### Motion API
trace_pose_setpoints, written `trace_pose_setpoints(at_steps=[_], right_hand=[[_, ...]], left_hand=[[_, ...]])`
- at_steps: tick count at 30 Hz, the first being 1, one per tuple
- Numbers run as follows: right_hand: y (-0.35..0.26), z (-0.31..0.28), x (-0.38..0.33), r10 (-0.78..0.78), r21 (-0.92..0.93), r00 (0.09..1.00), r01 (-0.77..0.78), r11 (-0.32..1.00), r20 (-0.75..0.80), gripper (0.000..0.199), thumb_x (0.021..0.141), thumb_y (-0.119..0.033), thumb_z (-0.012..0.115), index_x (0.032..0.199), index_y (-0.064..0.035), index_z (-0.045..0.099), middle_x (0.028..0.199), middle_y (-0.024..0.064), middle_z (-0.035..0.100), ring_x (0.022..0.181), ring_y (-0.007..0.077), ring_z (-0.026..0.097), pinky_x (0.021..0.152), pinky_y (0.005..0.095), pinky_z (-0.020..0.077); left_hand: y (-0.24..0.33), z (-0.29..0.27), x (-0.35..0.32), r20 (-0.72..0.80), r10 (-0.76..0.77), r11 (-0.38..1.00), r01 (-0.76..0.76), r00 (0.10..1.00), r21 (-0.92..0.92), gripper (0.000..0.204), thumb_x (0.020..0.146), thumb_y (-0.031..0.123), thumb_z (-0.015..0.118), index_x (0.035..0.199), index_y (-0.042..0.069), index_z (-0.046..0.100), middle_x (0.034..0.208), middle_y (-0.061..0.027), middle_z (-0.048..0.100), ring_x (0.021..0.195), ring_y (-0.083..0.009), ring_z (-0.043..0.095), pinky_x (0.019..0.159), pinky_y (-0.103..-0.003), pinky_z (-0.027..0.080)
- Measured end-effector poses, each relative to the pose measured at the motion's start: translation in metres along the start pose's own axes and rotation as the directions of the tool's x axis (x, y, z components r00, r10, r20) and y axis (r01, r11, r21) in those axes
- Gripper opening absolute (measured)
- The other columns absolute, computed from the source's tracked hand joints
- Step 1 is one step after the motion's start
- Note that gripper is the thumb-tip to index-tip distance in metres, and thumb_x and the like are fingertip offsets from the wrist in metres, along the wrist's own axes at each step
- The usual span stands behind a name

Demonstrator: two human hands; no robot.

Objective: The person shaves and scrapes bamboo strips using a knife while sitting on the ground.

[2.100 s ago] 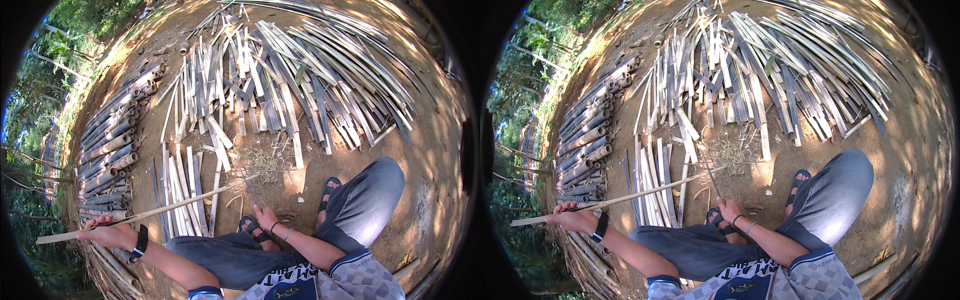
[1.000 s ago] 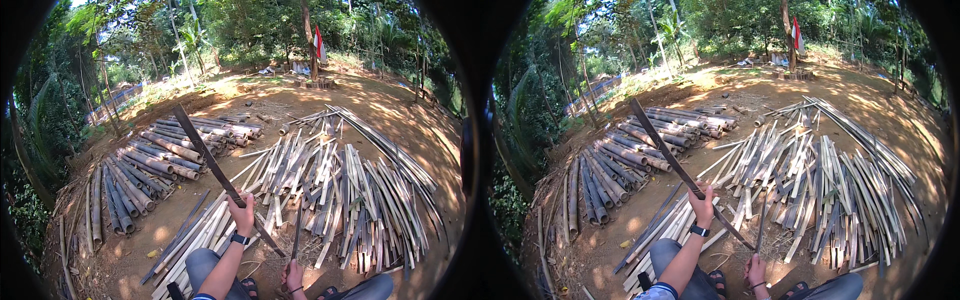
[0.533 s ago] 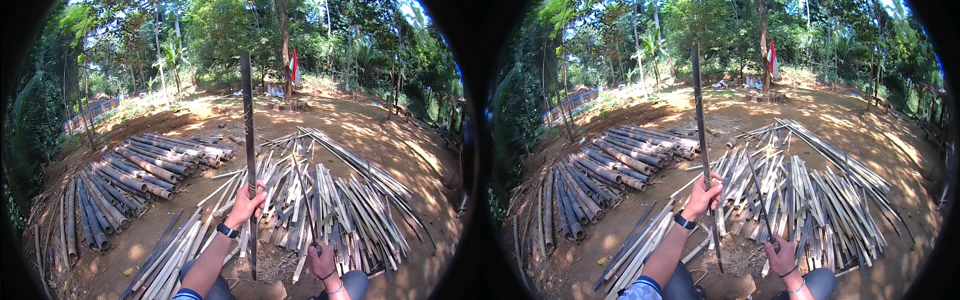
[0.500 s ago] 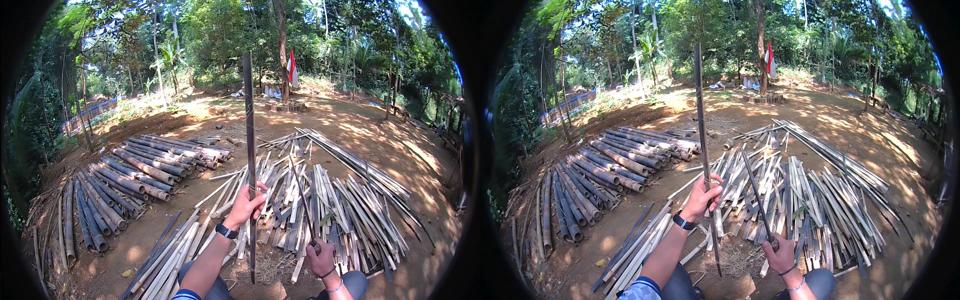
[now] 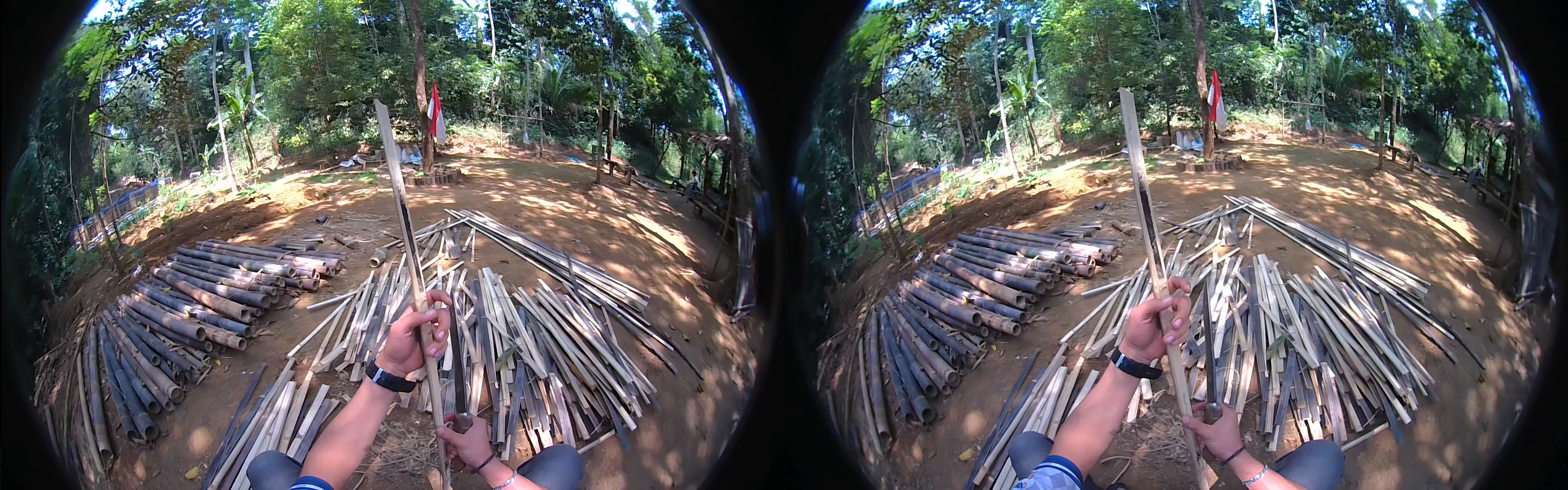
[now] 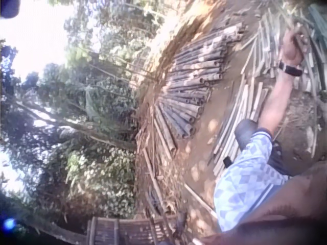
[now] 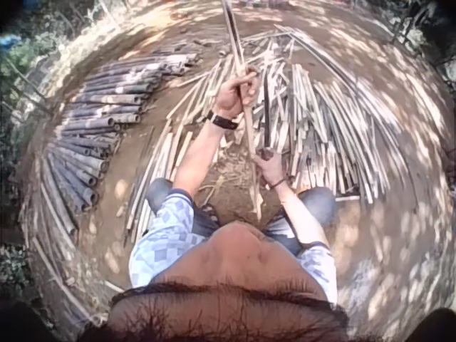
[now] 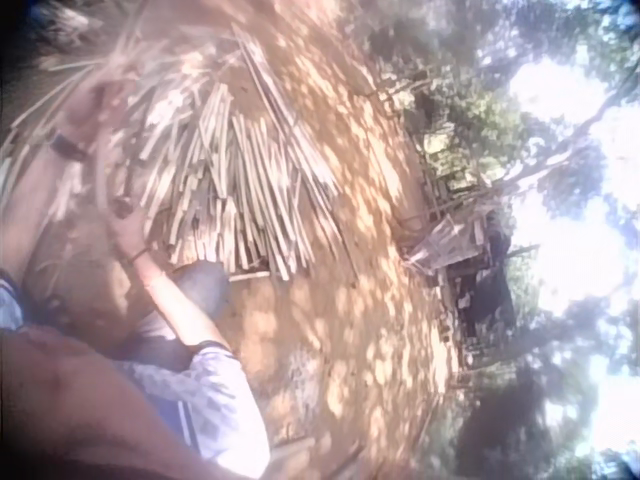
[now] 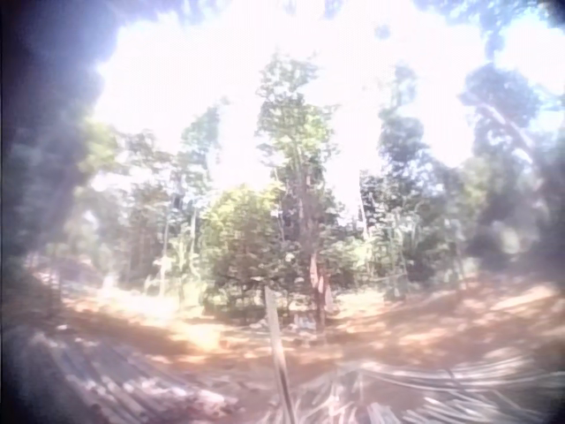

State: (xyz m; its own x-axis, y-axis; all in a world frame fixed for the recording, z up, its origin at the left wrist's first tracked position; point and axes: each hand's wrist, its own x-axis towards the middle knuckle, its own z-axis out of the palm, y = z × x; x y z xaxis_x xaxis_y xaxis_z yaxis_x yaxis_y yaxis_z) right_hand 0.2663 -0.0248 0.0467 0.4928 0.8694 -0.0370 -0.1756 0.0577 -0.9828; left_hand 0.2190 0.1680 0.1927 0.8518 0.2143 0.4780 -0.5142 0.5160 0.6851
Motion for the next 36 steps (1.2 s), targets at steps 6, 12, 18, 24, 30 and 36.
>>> trace_pose_setpoints(at_steps=[6,12,18,24,30,36], right_hand=[[0.001,-0.006,0.002,-0.122,-0.241,0.991,0.106,0.965,-0.053,0.047,0.068,-0.028,0.086,0.089,0.0043,0.060,0.069,0.0050,0.064,0.059,0.0074,0.058,0.054,0.0233,0.0483],[-0.003,-0.001,0.001,-0.137,-0.280,0.990,0.122,0.952,-0.036,0.049,0.067,-0.029,0.087,0.090,0.0053,0.061,0.072,0.0051,0.065,0.065,0.0088,0.060,0.061,0.0246,0.0504],[0.006,-0.002,0.002,-0.141,-0.262,0.988,0.120,0.958,-0.061,0.045,0.068,-0.028,0.085,0.088,0.0062,0.063,0.076,0.0072,0.067,0.067,0.0092,0.061,0.063,0.0253,0.0507],[-0.001,0.001,-0.003,-0.120,-0.273,0.990,0.096,0.957,-0.075,0.046,0.068,-0.028,0.085,0.087,0.0071,0.063,0.079,0.0101,0.069,0.069,0.0110,0.063,0.064,0.0268,0.0515],[0.013,-0.006,0.005,-0.124,-0.323,0.987,0.084,0.943,-0.104,0.047,0.068,-0.029,0.085,0.088,0.0072,0.063,0.077,0.0105,0.069,0.067,0.0113,0.064,0.063,0.0272,0.0518],[0.005,-0.003,0.001,-0.147,-0.302,0.984,0.111,0.947,-0.097,0.051,0.067,-0.033,0.085,0.088,0.0073,0.063,0.075,0.0108,0.069,0.066,0.0118,0.064,0.063,0.0276,0.0520]], left_hand=[[-0.020,0.008,0.019,0.022,-0.007,0.996,0.009,1.000,-0.089,0.028,0.091,0.018,0.046,0.112,0.001,0.042,0.065,-0.0074,0.049,0.040,-0.0146,0.046,0.040,-0.026,0.041],[-0.022,0.019,0.019,0.043,-0.056,0.998,0.057,0.997,-0.012,0.025,0.091,0.016,0.044,0.110,0.000,0.043,0.064,-0.0083,0.049,0.039,-0.0162,0.047,0.040,-0.028,0.043],[-0.030,0.022,0.015,0.058,-0.066,0.997,0.068,0.996,-0.025,0.025,0.090,0.015,0.044,0.111,-0.001,0.044,0.063,-0.0088,0.050,0.041,-0.0175,0.050,0.041,-0.029,0.044],[-0.031,0.030,0.013,0.087,-0.088,0.996,0.085,0.992,0.031,0.027,0.088,0.015,0.047,0.109,-0.002,0.045,0.064,-0.0093,0.051,0.044,-0.0181,0.052,0.043,-0.029,0.045],[-0.032,0.032,0.013,0.109,-0.087,0.996,0.083,0.990,0.040,0.029,0.087,0.017,0.050,0.109,-0.002,0.046,0.065,-0.0094,0.052,0.047,-0.0187,0.054,0.046,-0.029,0.047],[-0.029,0.031,0.009,0.136,-0.049,0.995,0.037,0.989,0.090,0.042,0.086,0.028,0.054,0.114,-0.002,0.047,0.075,-0.0115,0.057,0.062,-0.0214,0.061,0.059,-0.030,0.051]])
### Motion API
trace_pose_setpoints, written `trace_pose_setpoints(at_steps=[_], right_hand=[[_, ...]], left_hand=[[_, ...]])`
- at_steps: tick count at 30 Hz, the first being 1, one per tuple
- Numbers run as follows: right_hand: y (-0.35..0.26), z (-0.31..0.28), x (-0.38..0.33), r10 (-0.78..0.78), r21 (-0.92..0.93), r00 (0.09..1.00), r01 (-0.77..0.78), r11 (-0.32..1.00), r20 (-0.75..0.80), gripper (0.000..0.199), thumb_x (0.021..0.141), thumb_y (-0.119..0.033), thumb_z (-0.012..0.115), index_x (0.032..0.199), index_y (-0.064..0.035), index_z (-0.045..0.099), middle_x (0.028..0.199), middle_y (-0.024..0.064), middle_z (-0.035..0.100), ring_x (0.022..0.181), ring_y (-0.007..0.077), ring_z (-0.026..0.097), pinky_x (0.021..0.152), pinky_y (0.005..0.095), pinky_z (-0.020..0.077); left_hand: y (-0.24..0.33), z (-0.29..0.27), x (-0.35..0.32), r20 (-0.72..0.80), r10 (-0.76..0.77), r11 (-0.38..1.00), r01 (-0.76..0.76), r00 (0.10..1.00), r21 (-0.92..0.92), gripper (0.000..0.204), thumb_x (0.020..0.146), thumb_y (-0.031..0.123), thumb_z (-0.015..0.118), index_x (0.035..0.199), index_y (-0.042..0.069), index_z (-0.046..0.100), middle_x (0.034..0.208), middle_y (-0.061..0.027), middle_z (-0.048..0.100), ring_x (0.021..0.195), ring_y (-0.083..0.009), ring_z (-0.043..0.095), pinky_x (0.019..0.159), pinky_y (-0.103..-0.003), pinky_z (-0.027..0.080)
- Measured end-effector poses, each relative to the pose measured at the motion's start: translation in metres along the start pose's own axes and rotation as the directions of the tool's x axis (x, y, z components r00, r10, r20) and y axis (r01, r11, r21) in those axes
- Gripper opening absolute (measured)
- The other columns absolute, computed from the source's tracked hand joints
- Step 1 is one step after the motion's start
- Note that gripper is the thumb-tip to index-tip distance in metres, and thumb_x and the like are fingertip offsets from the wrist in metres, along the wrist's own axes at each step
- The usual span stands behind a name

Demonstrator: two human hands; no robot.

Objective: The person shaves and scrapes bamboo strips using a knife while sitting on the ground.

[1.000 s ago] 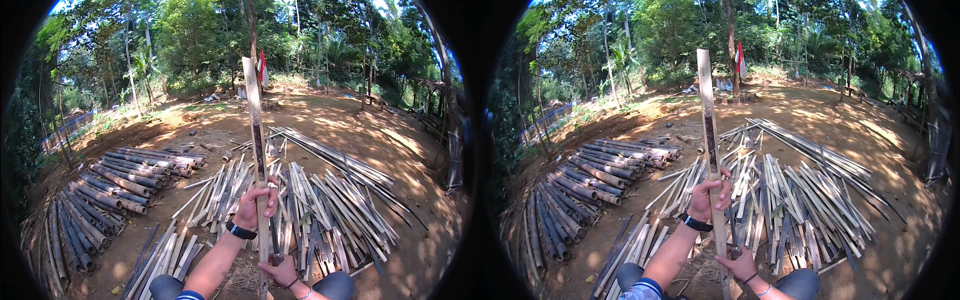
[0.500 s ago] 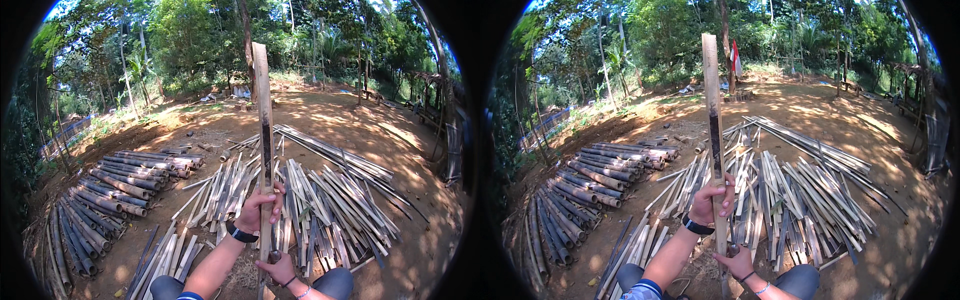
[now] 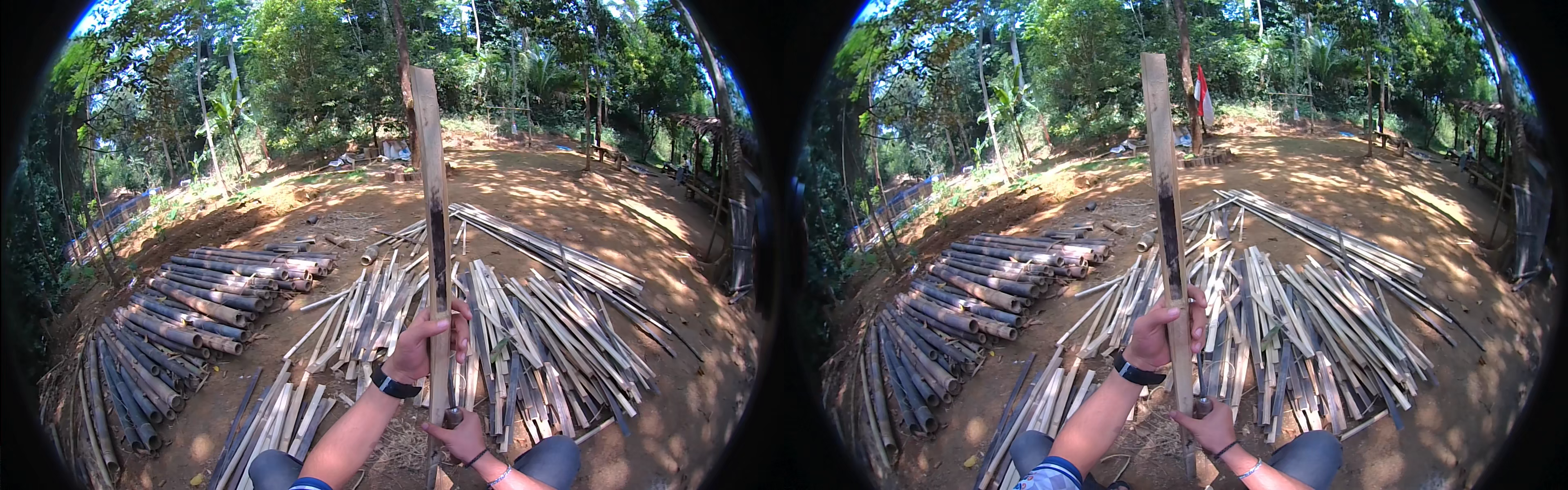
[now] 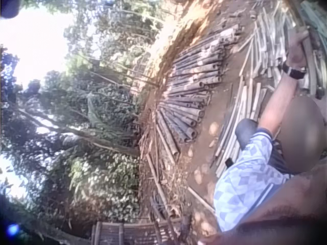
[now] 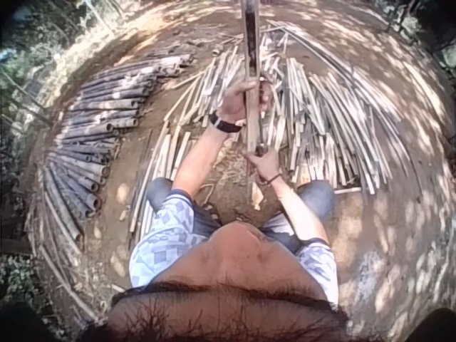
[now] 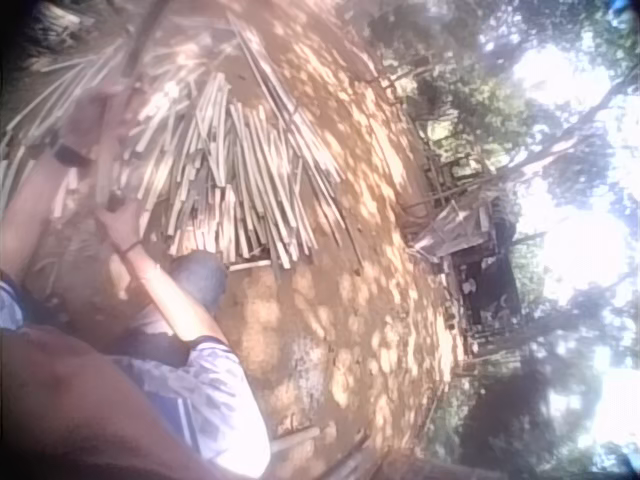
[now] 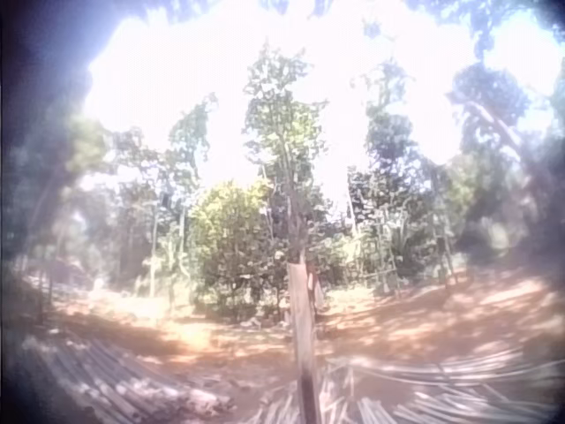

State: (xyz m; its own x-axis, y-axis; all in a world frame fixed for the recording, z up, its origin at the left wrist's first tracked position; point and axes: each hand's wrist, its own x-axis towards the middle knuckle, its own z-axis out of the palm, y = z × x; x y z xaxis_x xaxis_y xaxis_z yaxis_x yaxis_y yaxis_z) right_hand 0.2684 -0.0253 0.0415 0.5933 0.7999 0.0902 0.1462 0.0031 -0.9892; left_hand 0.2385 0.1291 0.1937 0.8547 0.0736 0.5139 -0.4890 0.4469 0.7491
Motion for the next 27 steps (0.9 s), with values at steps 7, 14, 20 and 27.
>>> trace_pose_setpoints(at_steps=[7,14,20,27], right_hand=[[0.007,-0.002,0.003,0.011,-0.115,1.000,-0.014,0.993,-0.024,0.055,0.065,-0.039,0.086,0.083,0.0067,0.061,0.073,0.0118,0.067,0.065,0.0121,0.063,0.059,0.0284,0.0519],[0.003,0.000,0.001,-0.002,-0.239,0.998,-0.012,0.971,-0.057,0.059,0.062,-0.045,0.086,0.078,0.0061,0.059,0.070,0.0118,0.065,0.062,0.0139,0.061,0.058,0.0301,0.0512],[0.026,-0.005,0.003,-0.029,-0.272,0.997,0.008,0.962,-0.072,0.062,0.061,-0.047,0.084,0.079,0.0074,0.060,0.069,0.0136,0.064,0.061,0.0175,0.061,0.059,0.0323,0.0509],[0.024,0.014,-0.008,-0.048,-0.282,0.998,0.037,0.959,-0.031,0.067,0.062,-0.049,0.082,0.089,0.0087,0.062,0.075,0.0169,0.066,0.067,0.0212,0.065,0.065,0.0347,0.0523]], left_hand=[[0.030,0.013,0.005,0.058,0.079,0.987,-0.086,0.995,0.134,0.066,0.088,0.043,0.052,0.134,-0.001,0.037,0.115,-0.0201,0.058,0.105,-0.0283,0.060,0.091,-0.039,0.047],[0.107,0.035,-0.022,-0.486,0.392,0.771,0.009,0.781,0.636,0.056,0.095,0.043,0.042,0.131,0.000,0.041,0.117,-0.0146,0.057,0.106,-0.0240,0.057,0.090,-0.035,0.044],[0.177,0.065,0.017,0.102,0.821,-0.091,-0.047,0.562,0.995,0.041,0.091,0.027,0.054,0.120,-0.003,0.050,0.109,-0.0138,0.058,0.098,-0.0197,0.057,0.085,-0.030,0.044],[0.232,0.024,0.130,-0.254,0.526,0.157,0.201,0.812,0.967,0.056,0.088,0.037,0.062,0.118,-0.009,0.055,0.102,-0.0208,0.065,0.094,-0.0240,0.065,0.078,-0.033,0.052]])
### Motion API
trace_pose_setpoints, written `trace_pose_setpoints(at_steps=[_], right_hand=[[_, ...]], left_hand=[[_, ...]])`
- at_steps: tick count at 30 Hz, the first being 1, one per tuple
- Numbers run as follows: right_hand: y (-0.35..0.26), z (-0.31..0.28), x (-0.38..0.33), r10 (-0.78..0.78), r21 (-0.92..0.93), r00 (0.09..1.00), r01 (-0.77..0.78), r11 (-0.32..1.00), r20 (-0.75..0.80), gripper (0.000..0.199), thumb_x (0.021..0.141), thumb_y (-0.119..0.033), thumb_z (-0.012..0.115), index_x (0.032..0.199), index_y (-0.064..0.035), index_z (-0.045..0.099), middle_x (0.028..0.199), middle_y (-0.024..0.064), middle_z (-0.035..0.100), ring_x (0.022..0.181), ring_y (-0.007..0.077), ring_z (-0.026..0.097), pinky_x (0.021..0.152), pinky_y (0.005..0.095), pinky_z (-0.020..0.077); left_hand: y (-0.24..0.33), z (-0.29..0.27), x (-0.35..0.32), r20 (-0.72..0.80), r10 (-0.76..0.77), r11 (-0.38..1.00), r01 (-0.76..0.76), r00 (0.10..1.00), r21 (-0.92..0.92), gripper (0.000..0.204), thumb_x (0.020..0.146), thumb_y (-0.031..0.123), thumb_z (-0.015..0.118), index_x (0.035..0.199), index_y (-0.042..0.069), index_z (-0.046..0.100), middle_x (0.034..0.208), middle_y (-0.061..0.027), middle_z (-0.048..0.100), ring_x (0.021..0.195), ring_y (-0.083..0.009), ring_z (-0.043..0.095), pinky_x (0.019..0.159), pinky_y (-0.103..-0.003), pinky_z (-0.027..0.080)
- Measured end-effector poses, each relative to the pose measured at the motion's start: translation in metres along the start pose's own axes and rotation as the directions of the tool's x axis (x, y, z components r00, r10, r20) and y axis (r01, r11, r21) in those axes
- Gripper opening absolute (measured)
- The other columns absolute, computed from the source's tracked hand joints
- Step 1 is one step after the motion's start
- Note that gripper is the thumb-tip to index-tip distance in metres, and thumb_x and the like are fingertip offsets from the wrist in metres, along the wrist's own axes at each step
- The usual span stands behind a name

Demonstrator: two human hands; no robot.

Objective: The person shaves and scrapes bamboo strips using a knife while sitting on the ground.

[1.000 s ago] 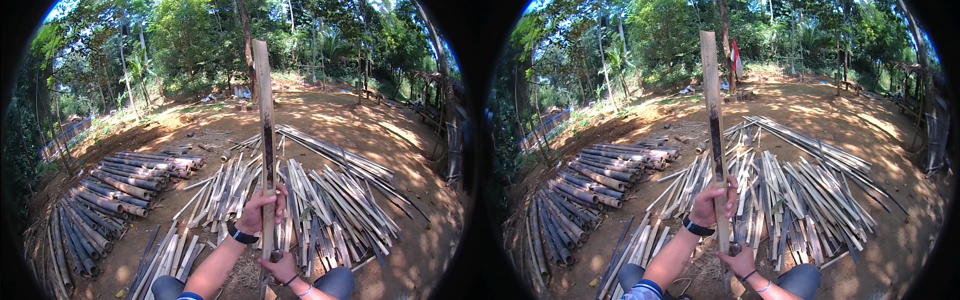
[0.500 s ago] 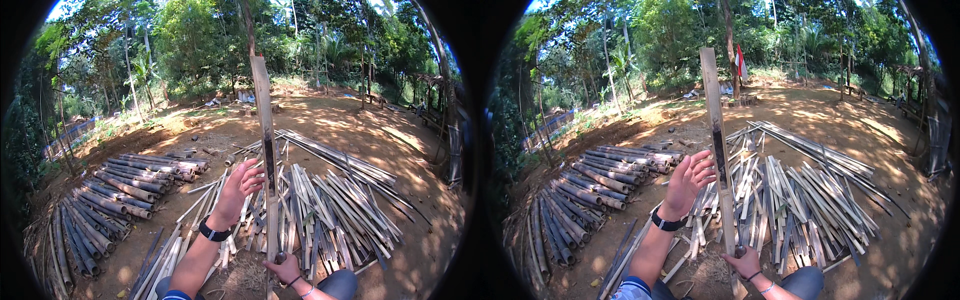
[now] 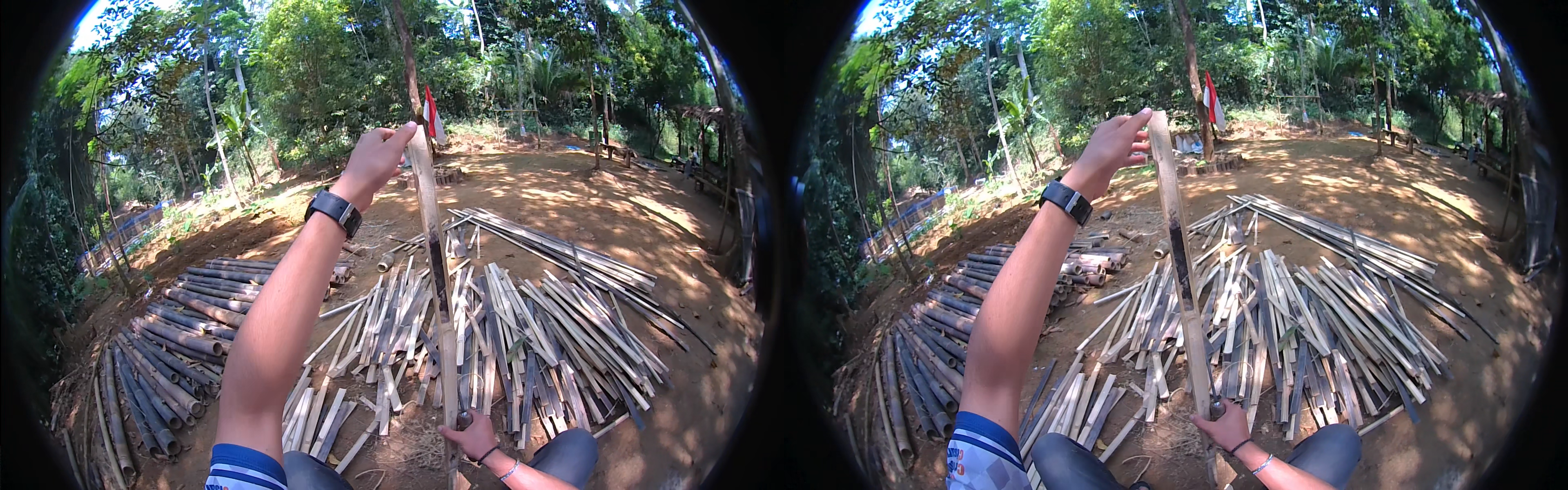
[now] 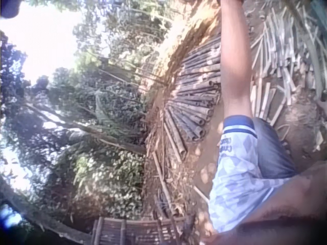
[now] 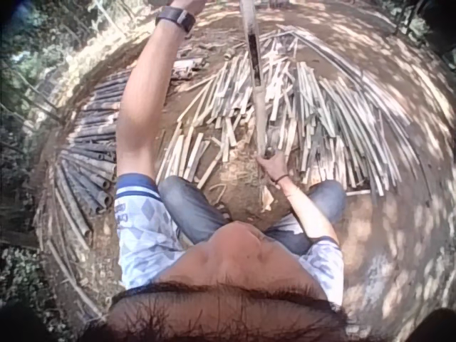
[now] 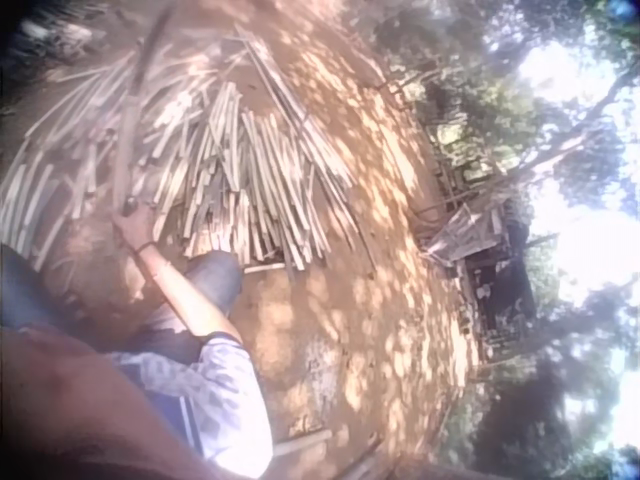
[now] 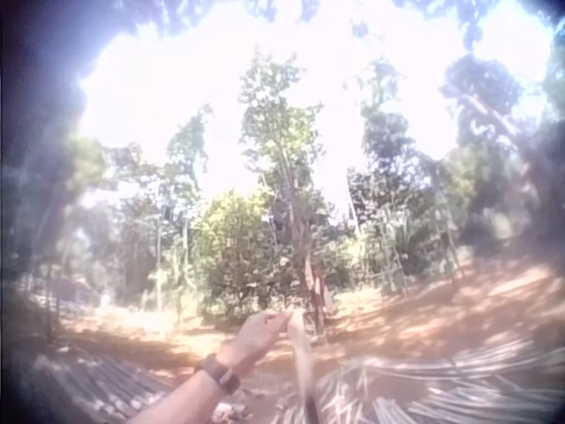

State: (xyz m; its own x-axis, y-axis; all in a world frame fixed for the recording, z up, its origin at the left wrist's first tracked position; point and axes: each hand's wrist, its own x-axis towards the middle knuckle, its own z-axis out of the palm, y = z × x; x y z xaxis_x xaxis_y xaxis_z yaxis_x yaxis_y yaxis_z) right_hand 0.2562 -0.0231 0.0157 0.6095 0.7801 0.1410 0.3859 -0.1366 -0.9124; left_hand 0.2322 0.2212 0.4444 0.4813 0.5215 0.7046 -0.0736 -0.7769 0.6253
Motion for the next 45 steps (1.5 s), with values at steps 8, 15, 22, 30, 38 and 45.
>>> trace_pose_setpoints(at_steps=[8,15,22,30,38,45], right_hand=[[0.005,-0.017,0.004,0.032,-0.027,0.999,-0.032,0.999,0.000,0.063,0.062,-0.046,0.083,0.090,0.0069,0.063,0.076,0.0166,0.067,0.068,0.0237,0.066,0.067,0.0353,0.0527],[0.004,-0.032,0.080,-0.143,-0.151,0.887,0.084,0.985,-0.440,0.063,0.058,-0.040,0.086,0.100,0.0004,0.062,0.077,0.0156,0.067,0.071,0.0229,0.065,0.068,0.0349,0.0511],[-0.005,-0.054,0.060,0.007,0.115,0.889,0.051,0.992,-0.457,0.048,0.063,-0.023,0.084,0.098,-0.0004,0.060,0.069,0.0031,0.058,0.062,0.0115,0.051,0.056,0.0291,0.0428],[-0.025,-0.057,0.037,0.000,0.152,0.939,0.056,0.987,-0.344,0.038,0.071,-0.018,0.080,0.095,-0.0007,0.057,0.061,-0.0035,0.049,0.055,0.0057,0.043,0.049,0.0240,0.0339],[-0.001,-0.071,0.030,0.040,0.152,0.937,0.014,0.988,-0.347,0.032,0.074,-0.016,0.079,0.094,0.0006,0.060,0.067,-0.0026,0.056,0.061,0.0062,0.049,0.056,0.0233,0.0399],[0.015,-0.075,0.024,0.179,0.319,0.929,-0.071,0.945,-0.323,0.029,0.077,-0.016,0.076,0.094,-0.0018,0.058,0.060,-0.0039,0.054,0.048,0.0039,0.045,0.045,0.0213,0.0342]], left_hand=[[0.067,-0.010,-0.015,0.094,0.044,0.999,-0.043,0.995,-0.017,0.030,0.091,0.020,0.062,0.101,-0.007,0.066,0.088,-0.0126,0.068,0.073,-0.0173,0.068,0.066,-0.029,0.058],[0.106,-0.082,-0.057,-0.391,0.380,0.920,-0.301,0.838,0.249,0.028,0.087,0.019,0.064,0.092,-0.008,0.069,0.076,-0.0154,0.069,0.063,-0.0162,0.069,0.056,-0.027,0.058],[-0.018,-0.180,-0.114,-0.772,-0.035,0.986,-0.102,0.634,-0.129,0.023,0.092,0.015,0.059,0.094,-0.008,0.061,0.085,-0.0128,0.064,0.068,-0.0184,0.067,0.058,-0.027,0.060],[-0.214,-0.138,-0.250,-0.492,-0.753,0.607,0.170,0.437,-0.777,0.020,0.094,0.014,0.054,0.101,-0.004,0.054,0.093,-0.0136,0.060,0.083,-0.0252,0.065,0.077,-0.036,0.060],[-0.229,0.023,-0.363,-0.345,-0.851,0.457,0.234,0.396,-0.858,0.024,0.099,0.011,0.044,0.108,-0.011,0.044,0.109,-0.0203,0.054,0.100,-0.0293,0.061,0.092,-0.040,0.054],[-0.219,0.107,-0.519,-0.369,-0.897,0.441,0.442,0.242,-0.782,0.015,0.098,0.006,0.043,0.109,-0.005,0.044,0.106,-0.0167,0.056,0.095,-0.0232,0.062,0.087,-0.036,0.055]])
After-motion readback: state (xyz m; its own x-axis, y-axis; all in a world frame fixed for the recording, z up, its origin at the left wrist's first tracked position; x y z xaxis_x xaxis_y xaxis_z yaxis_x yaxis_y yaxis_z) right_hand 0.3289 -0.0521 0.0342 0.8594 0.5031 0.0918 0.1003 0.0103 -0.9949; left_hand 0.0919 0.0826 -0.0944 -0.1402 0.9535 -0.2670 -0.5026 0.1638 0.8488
